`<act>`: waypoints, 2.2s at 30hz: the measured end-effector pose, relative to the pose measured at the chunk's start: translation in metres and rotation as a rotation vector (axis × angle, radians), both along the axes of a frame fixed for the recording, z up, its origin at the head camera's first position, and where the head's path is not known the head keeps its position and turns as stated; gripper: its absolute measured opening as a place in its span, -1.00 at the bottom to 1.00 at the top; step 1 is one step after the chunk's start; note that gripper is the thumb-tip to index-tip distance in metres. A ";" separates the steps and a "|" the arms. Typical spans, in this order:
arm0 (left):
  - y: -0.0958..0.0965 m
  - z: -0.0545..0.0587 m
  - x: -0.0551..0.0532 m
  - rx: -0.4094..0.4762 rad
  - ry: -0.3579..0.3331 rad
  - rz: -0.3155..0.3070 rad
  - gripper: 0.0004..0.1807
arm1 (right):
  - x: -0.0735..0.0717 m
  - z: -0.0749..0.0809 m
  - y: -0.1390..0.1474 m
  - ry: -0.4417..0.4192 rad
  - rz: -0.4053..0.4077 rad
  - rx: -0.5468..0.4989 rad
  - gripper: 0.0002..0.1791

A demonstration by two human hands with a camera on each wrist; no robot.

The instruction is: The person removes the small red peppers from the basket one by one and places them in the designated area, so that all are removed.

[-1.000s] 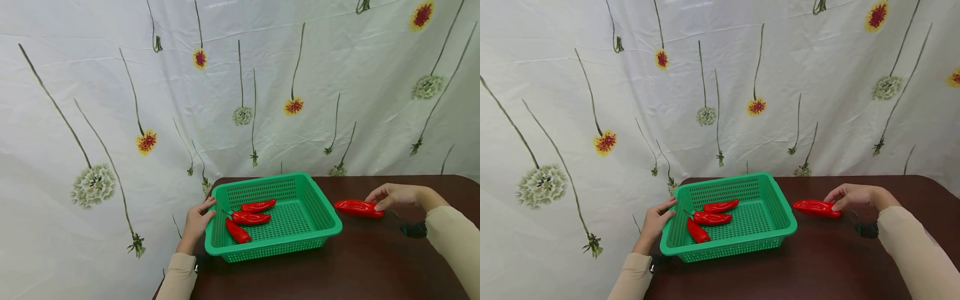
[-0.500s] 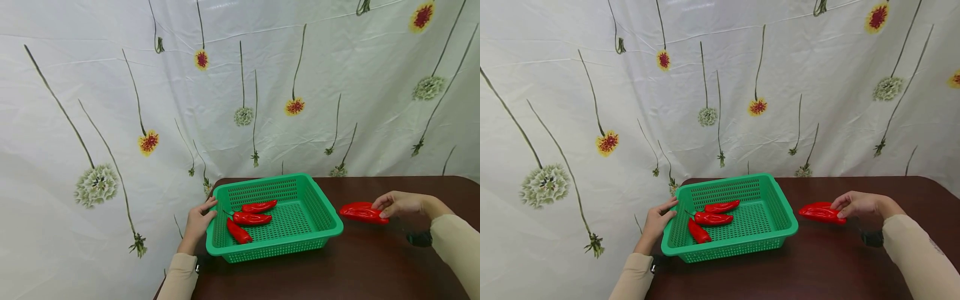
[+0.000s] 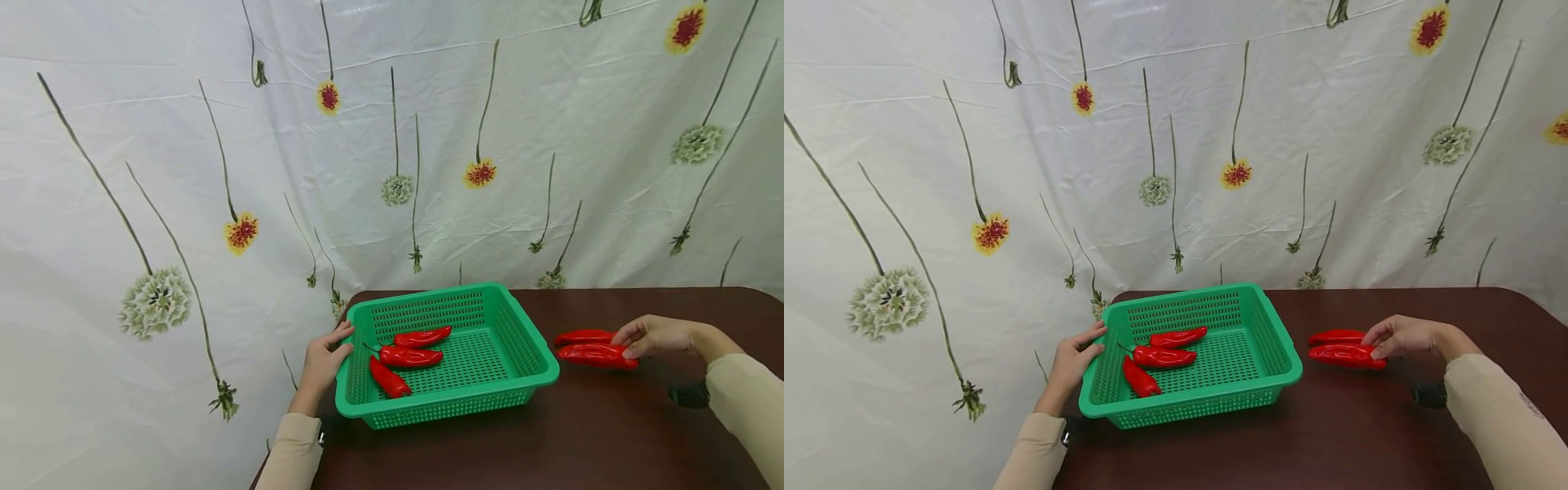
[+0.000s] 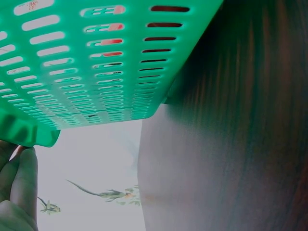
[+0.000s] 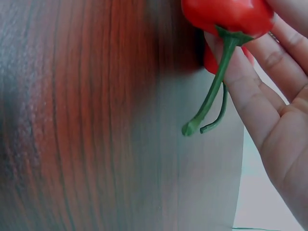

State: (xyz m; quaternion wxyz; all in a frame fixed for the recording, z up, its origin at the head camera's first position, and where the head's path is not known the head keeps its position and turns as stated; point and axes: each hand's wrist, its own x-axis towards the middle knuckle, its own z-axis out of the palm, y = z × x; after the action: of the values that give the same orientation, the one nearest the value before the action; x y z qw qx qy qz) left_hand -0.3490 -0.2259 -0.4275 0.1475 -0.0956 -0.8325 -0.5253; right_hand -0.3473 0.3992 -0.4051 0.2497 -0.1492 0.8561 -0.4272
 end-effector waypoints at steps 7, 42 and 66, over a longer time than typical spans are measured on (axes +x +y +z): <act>0.001 0.000 0.000 0.006 -0.005 0.002 -0.57 | -0.001 -0.005 0.002 0.025 -0.002 0.026 -0.61; 0.002 -0.001 0.002 0.016 0.009 -0.010 -0.57 | 0.001 -0.005 0.006 0.092 -0.064 0.067 -0.57; 0.002 0.000 0.004 0.020 0.003 -0.022 -0.56 | -0.017 0.047 -0.039 0.149 -0.028 0.034 -0.43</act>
State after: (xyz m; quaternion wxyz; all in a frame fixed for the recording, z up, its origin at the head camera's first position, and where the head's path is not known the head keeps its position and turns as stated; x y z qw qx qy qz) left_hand -0.3455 -0.2242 -0.4277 0.1438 -0.1043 -0.8259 -0.5351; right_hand -0.3646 0.3598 -0.3579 0.1818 -0.1642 0.8815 -0.4037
